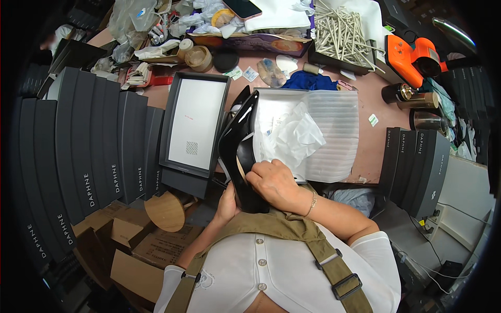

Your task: Taking high-heeled shoes out of boxes, wiping them with a cloth, and inspecting them before re-packing.

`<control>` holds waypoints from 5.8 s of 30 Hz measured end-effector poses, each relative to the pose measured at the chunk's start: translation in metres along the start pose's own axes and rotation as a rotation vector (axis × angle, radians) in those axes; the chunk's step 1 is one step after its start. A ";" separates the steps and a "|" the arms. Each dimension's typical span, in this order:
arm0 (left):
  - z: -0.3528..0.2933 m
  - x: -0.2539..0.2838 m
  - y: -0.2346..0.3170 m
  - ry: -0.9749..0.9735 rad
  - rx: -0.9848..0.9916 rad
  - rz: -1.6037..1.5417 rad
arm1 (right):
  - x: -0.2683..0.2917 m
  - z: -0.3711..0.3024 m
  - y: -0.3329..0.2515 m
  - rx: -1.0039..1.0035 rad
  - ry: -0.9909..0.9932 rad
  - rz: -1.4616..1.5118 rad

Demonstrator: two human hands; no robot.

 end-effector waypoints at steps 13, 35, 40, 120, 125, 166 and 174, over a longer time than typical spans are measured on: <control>0.003 0.012 0.001 0.035 -0.116 0.062 | 0.023 0.007 0.012 -0.198 0.031 0.449; -0.003 0.003 -0.002 0.076 -0.042 0.016 | -0.006 0.008 -0.001 -0.025 -0.091 0.109; 0.001 0.008 -0.010 0.105 0.007 0.005 | -0.007 0.030 0.023 -0.070 0.129 0.014; -0.002 0.007 0.000 0.069 -0.113 0.141 | 0.032 0.014 0.037 -0.357 0.101 0.486; -0.001 0.012 0.000 0.050 -0.109 0.183 | 0.009 0.005 -0.005 -0.043 -0.080 0.136; 0.002 0.017 -0.003 0.094 -0.103 0.002 | 0.030 0.007 0.055 -0.461 0.125 0.522; 0.001 0.003 0.000 0.081 -0.093 0.059 | -0.009 0.015 0.011 -0.093 -0.002 0.045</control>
Point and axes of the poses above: each hand's wrist, its own z-axis towards the middle knuckle, its own x-axis out of the back of the hand, y = z × x, the point moved 3 cm from there along z, towards the middle knuckle, and after that the axes turned 6 degrees about y, right-handed, at the moved point
